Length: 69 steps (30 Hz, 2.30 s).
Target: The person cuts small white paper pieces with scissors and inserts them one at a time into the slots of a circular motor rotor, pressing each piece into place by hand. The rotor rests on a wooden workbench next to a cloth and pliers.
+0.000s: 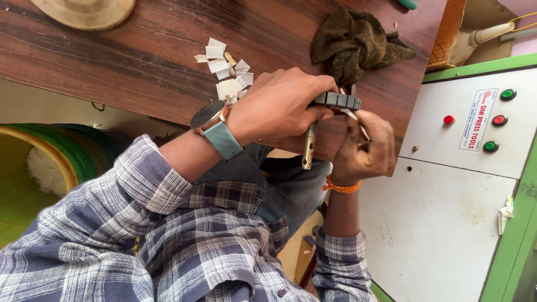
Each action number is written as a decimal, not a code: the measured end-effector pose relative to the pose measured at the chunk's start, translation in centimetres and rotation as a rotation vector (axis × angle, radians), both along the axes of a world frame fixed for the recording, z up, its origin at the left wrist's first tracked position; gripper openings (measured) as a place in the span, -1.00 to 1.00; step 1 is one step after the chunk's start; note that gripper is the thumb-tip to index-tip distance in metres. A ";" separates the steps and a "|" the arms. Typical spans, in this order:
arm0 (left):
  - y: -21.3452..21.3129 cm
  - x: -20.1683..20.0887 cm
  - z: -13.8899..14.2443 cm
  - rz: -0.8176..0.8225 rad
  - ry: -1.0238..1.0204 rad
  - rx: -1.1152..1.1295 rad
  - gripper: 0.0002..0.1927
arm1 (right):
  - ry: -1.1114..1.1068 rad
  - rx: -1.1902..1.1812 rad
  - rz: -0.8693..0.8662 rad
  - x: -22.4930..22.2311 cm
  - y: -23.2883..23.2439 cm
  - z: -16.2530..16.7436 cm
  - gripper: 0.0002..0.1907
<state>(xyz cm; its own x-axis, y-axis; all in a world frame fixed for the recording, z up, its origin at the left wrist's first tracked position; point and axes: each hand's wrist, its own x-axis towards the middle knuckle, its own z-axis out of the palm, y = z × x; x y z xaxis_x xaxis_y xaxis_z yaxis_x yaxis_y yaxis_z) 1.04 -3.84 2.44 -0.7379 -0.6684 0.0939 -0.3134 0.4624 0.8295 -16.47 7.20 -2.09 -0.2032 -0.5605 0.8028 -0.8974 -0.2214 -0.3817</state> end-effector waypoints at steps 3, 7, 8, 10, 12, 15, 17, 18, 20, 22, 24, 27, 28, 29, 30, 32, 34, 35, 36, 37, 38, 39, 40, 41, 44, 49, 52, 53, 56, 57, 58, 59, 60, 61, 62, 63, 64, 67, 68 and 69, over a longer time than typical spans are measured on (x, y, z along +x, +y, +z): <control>0.1 0.0 0.0 0.007 0.028 0.016 -0.77 | 0.027 -0.038 0.150 0.1 -0.5 0.0 -0.85; 0.1 0.1 0.0 0.033 0.002 0.004 -0.79 | 0.148 0.046 0.184 0.2 -0.1 1.4 -0.82; 0.1 0.1 -0.1 0.037 0.004 -0.004 -0.79 | 0.163 0.076 0.181 0.1 0.0 1.8 -0.81; 0.2 0.0 -0.2 0.036 0.007 -0.018 -0.78 | 0.159 0.140 0.171 0.2 0.4 2.5 -0.80; 0.2 0.0 -0.3 0.036 0.059 -0.035 -0.78 | 0.121 0.202 0.151 0.2 0.7 2.9 -0.80; 0.2 -0.1 -0.4 0.027 0.036 -0.038 -0.77 | 0.004 0.207 0.184 0.1 0.6 3.0 -0.81; 0.2 -0.2 -0.4 0.024 0.015 -0.037 -0.76 | -0.026 0.196 0.200 -0.1 0.4 2.8 -0.81; 0.2 -0.2 -0.4 0.024 0.017 -0.039 -0.76 | -0.040 0.189 0.208 -0.2 0.4 2.8 -0.81; 0.2 -0.2 -0.4 0.019 0.009 -0.034 -0.76 | -0.004 0.223 0.231 -0.6 0.3 3.1 -0.80; 0.2 -0.3 -0.4 0.010 -0.009 -0.025 -0.77 | 0.075 0.243 0.272 -1.1 0.3 3.7 -0.78; 0.2 -0.3 -0.4 0.014 -0.002 -0.029 -0.77 | 0.198 0.251 0.332 -1.5 0.1 4.3 -0.74; 0.2 -0.4 -0.4 0.018 -0.006 -0.041 -0.77 | 0.289 0.297 0.430 -2.1 -0.3 5.4 -0.70; 0.3 -0.4 -0.4 0.019 -0.009 -0.047 -0.77 | 0.328 0.306 0.444 -2.2 -0.5 5.8 -0.70; 0.3 -0.4 -0.4 0.020 -0.006 -0.056 -0.77 | 0.366 0.317 0.457 -2.4 -0.6 6.1 -0.70; 0.3 -0.5 -0.5 0.022 -0.003 -0.065 -0.76 | 0.405 0.328 0.470 -2.4 -0.7 6.4 -0.71; 0.3 -0.5 -0.5 0.025 -0.004 -0.070 -0.75 | 0.455 0.342 0.480 -2.4 -0.9 7.0 -0.72; 0.3 -0.6 -0.6 0.026 -0.017 -0.060 -0.76 | 0.503 0.349 0.470 -2.1 -0.9 7.3 -0.73; 0.3 -0.6 -0.6 0.030 -0.016 -0.065 -0.76 | 0.527 0.349 0.453 -1.9 -0.8 7.4 -0.74; 0.3 -0.6 -0.5 0.033 -0.015 -0.070 -0.76 | 0.550 0.348 0.436 -1.6 -0.7 7.4 -0.74; 0.3 -0.6 -0.5 0.036 -0.014 -0.075 -0.76 | 0.553 0.345 0.412 -1.2 -0.7 7.3 -0.75; 0.3 -0.5 -0.5 0.035 -0.005 -0.078 -0.76 | 0.557 0.341 0.388 -0.8 -0.6 7.2 -0.75; 0.3 -0.5 -0.5 0.033 0.004 -0.084 -0.76 | 0.560 0.334 0.362 -0.5 -0.6 7.0 -0.75; 0.2 -0.4 -0.5 0.031 0.014 -0.090 -0.76 | 0.575 0.322 0.361 -0.3 -0.7 6.9 -0.75; 0.2 -0.3 -0.5 0.031 0.039 -0.099 -0.76 | 0.589 0.313 0.359 -0.1 -0.7 6.9 -0.74; 0.0 0.2 -0.7 0.010 0.067 -0.100 -0.76 | 0.604 0.357 0.338 0.1 -0.2 7.4 -0.76; 0.0 0.4 -0.6 -0.019 0.075 -0.076 -0.78 | 0.629 0.421 0.344 0.1 0.4 8.5 -0.76; -0.3 0.7 -0.1 -0.007 0.068 -0.089 -0.79 | 0.622 0.322 0.364 0.3 -0.6 8.0 -0.76; -0.5 0.8 0.0 -0.009 0.052 -0.062 -0.79 | 0.626 0.277 0.356 0.5 -0.8 7.6 -0.75; -0.6 1.0 -0.2 -0.028 0.016 0.001 -0.78 | 0.589 0.214 0.313 1.0 -1.1 6.0 -0.79; -0.8 1.0 -0.4 -0.040 0.019 -0.013 -0.77 | 0.576 0.209 0.289 1.1 -0.8 5.6 -0.80; -0.9 0.8 -0.6 -0.052 0.027 -0.028 -0.76 | 0.566 0.185 0.278 1.1 -0.8 5.1 -0.81; -1.1 0.7 -0.9 -0.068 0.040 -0.037 -0.75 | 0.557 0.155 0.264 1.1 -0.9 4.5 -0.81; -1.3 0.8 -1.2 -0.083 0.050 -0.046 -0.73 | 0.547 0.125 0.252 1.2 -0.8 4.1 -0.82; -1.4 0.8 -1.5 -0.099 0.060 -0.050 -0.72 | 0.571 0.116 0.208 1.1 -0.7 3.7 -0.82; -1.5 0.9 -1.7 -0.107 0.065 -0.051 -0.72 | 0.595 0.103 0.162 1.2 -0.5 3.5 -0.82; -1.7 0.9 -1.8 -0.118 0.070 -0.052 -0.71 | 0.619 0.089 0.114 1.2 -0.4 3.3 -0.83; -1.8 1.0 -2.0 -0.130 0.075 -0.050 -0.70 | 0.587 0.100 0.106 1.2 -0.1 3.2 -0.81; -2.3 1.1 -2.3 -0.250 0.135 -0.009 -0.70 | 0.411 0.106 0.095 1.6 0.4 3.1 -0.75; -2.3 1.1 -2.5 -0.289 0.175 -0.019 -0.68 | 0.302 0.095 0.098 1.8 0.7 3.0 -0.68; -2.3 1.1 -2.7 -0.320 0.213 -0.031 -0.65 | 0.193 0.081 0.110 2.0 0.7 3.0 -0.59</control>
